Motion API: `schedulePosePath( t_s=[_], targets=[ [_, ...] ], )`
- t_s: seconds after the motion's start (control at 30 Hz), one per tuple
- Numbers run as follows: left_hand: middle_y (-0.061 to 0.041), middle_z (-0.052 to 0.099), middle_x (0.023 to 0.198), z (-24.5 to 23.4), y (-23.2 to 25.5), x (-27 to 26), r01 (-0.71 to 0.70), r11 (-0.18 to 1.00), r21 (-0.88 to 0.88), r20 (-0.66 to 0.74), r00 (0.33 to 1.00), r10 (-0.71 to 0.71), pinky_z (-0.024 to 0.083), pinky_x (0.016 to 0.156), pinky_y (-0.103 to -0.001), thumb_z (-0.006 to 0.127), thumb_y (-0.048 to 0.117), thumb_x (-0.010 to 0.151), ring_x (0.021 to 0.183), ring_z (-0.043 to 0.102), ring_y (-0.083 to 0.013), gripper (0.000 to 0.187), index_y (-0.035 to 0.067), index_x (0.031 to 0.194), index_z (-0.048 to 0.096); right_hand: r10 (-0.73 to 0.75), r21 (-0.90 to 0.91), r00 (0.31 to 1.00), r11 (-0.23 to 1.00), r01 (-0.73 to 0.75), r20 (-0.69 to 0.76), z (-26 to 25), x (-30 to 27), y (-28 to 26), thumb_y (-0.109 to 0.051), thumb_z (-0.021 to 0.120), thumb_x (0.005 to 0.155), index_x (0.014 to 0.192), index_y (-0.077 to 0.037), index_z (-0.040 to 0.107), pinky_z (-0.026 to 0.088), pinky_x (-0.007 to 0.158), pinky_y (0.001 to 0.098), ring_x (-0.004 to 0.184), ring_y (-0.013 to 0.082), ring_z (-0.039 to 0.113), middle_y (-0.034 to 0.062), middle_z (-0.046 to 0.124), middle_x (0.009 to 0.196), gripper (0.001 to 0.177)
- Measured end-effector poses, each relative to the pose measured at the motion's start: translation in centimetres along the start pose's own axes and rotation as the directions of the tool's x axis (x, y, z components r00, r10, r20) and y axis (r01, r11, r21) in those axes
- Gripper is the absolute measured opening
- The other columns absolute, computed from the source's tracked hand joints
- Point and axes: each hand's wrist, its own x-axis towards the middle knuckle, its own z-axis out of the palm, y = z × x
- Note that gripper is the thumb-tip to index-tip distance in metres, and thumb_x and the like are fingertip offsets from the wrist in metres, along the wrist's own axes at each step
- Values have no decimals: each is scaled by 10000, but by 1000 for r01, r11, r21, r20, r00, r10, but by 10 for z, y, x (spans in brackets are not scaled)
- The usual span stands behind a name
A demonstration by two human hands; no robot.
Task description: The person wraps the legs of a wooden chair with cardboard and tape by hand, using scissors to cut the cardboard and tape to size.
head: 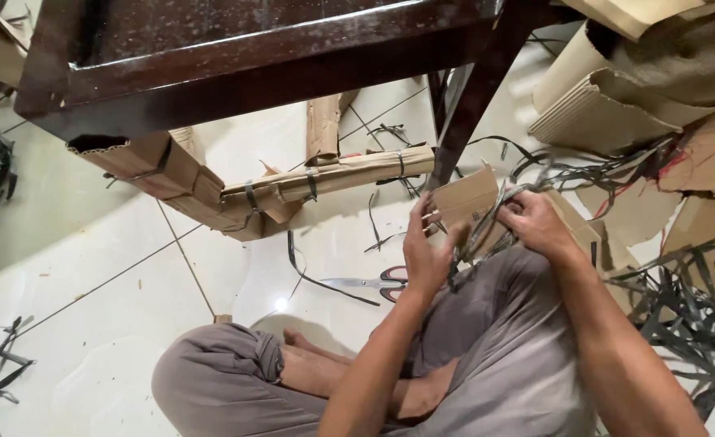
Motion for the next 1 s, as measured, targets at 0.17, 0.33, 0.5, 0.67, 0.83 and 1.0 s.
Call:
schedulePosePath(
  t_s=[0.17,0.33,0.5,0.67,0.83,1.0],
  targets=[
    [-34,704,817,5,-52,12,231,929,-290,-85,960,-266,548,662,-252,845,248,884,652,661,-104,347,113,1170,703,-21,284,997,959,-1,73,8,-20,-58,-77,716,899,1163,-61,685,529,797,308,797,113,605,27,656,850,266],
    [61,628,719,-29,-65,23,184,869,-460,-255,910,-327,464,631,-204,820,234,921,639,542,-20,105,157,956,756,63,144,969,985,-100,240,9,-17,-56,-92,721,919,1199,121,666,529,991,468,1040,311,710,264,749,1089,356],
    [70,571,647,-50,-38,17,131,887,-444,-350,885,-306,449,608,-196,744,155,974,613,507,-23,56,131,940,707,242,-574,862,816,68,446,33,0,-14,-487,658,922,1316,-245,669,520,1074,506,1250,268,682,40,792,1222,462],
    [59,587,732,-71,-44,16,91,948,-306,-432,874,-223,457,686,-224,725,169,989,705,494,-40,71,129,942,690,217,-645,892,757,103,397,41,-12,-21,-569,576,927,1126,-314,719,549,963,528,1095,356,717,59,804,1055,354],
    [48,594,735,-64,-14,18,69,961,-266,-404,897,-176,465,687,-249,725,157,974,718,505,-49,41,131,946,709,5,-243,990,970,31,144,59,-24,-26,-499,664,982,883,-209,761,554,839,393,839,241,738,27,780,757,321],
    [65,641,746,-44,9,16,119,952,-282,-176,969,-173,483,711,-223,764,173,949,721,537,-28,63,127,932,724,102,454,939,855,-252,328,74,-41,-63,-103,816,854,1270,63,633,589,874,366,958,166,667,85,711,1113,483]
  ],
)
